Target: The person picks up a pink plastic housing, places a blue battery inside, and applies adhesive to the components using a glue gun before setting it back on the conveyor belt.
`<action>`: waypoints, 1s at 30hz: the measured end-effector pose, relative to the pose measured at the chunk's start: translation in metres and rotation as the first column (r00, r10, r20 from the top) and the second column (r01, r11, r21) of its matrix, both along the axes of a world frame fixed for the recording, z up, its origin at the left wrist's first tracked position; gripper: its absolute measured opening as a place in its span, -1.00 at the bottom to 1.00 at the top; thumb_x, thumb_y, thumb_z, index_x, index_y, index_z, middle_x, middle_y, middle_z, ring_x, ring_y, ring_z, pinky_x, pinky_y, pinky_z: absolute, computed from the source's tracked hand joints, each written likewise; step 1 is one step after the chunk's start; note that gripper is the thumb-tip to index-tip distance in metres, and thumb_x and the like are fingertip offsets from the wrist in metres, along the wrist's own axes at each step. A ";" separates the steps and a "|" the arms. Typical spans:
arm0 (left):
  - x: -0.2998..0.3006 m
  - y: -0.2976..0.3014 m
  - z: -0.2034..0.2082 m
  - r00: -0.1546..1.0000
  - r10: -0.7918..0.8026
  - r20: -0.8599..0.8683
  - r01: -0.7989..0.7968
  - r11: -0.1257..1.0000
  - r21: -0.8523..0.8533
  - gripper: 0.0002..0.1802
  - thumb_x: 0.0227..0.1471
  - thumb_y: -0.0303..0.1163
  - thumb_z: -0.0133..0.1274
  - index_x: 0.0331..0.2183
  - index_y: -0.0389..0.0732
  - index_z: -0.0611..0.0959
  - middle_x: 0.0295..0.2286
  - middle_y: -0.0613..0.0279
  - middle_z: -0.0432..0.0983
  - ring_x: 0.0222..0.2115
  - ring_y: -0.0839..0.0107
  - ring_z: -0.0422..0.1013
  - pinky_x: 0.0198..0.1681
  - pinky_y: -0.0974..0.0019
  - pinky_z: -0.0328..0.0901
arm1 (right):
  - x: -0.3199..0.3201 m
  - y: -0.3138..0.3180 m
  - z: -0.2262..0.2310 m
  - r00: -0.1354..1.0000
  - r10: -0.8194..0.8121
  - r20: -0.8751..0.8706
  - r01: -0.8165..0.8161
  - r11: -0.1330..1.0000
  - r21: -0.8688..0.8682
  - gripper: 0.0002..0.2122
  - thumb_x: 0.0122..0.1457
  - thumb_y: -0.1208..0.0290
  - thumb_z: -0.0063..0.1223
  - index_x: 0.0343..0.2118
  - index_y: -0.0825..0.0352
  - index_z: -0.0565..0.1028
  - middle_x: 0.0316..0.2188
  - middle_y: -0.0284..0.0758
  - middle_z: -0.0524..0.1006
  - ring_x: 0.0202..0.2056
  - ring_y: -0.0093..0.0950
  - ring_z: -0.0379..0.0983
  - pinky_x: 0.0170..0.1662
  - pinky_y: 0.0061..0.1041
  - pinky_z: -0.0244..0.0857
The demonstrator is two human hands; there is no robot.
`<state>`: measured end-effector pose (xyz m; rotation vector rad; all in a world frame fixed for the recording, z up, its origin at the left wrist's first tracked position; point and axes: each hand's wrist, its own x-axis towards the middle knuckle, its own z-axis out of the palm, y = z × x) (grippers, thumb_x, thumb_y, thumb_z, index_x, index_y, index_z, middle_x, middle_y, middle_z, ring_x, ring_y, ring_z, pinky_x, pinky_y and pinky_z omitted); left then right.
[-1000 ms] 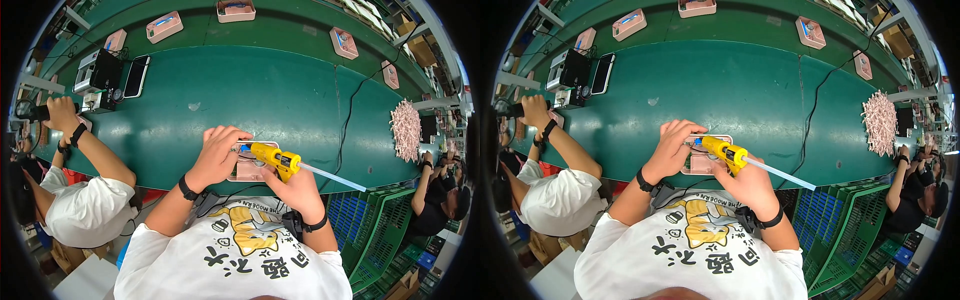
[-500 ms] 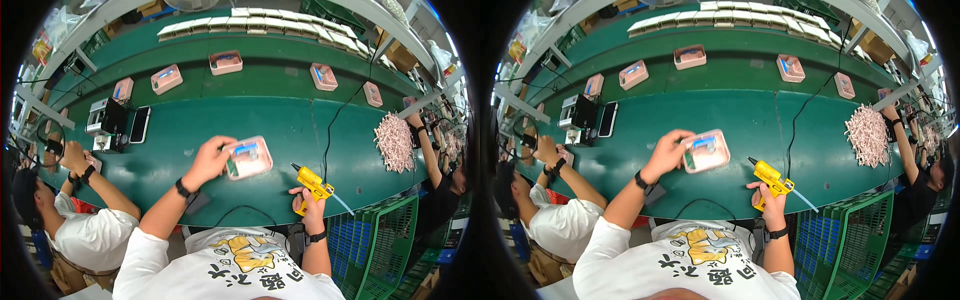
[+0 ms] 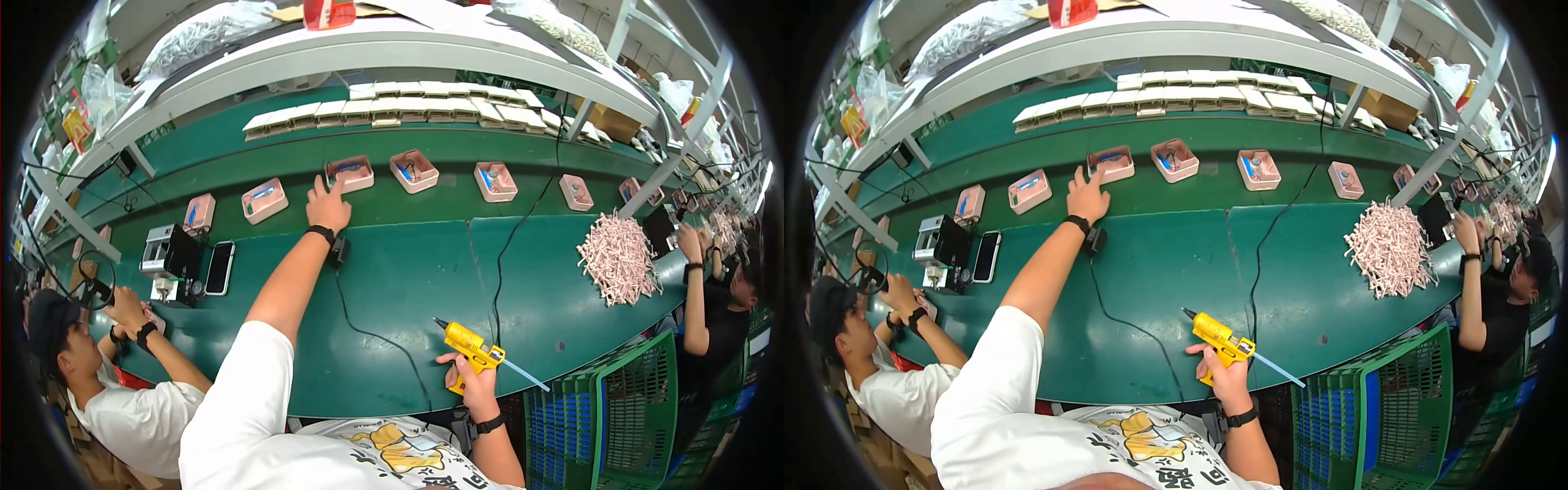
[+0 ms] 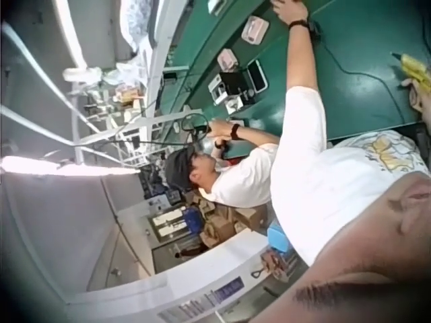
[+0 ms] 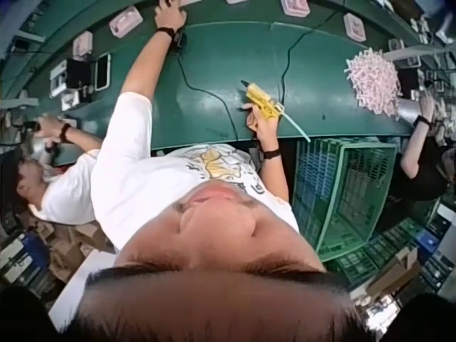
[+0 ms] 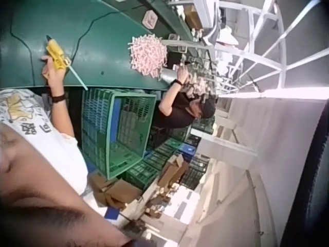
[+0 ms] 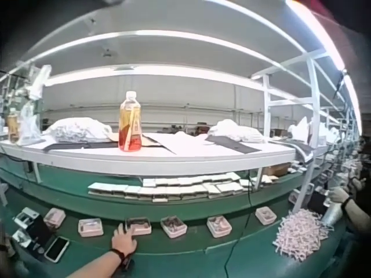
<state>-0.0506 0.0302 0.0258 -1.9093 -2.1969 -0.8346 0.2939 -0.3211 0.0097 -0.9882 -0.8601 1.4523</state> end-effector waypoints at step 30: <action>-0.036 -0.328 0.041 0.917 -0.382 0.119 0.397 0.905 -0.152 -0.80 0.19 -0.34 0.37 -0.34 -0.28 0.75 -0.13 0.18 0.76 -0.16 0.15 0.65 -0.14 0.14 0.52 | -0.029 0.012 0.029 0.970 0.147 0.192 -0.153 0.988 0.020 -0.85 0.46 0.39 0.05 -0.04 0.33 0.49 -0.06 0.00 0.71 -0.49 -0.52 0.48 -0.35 -0.45 0.45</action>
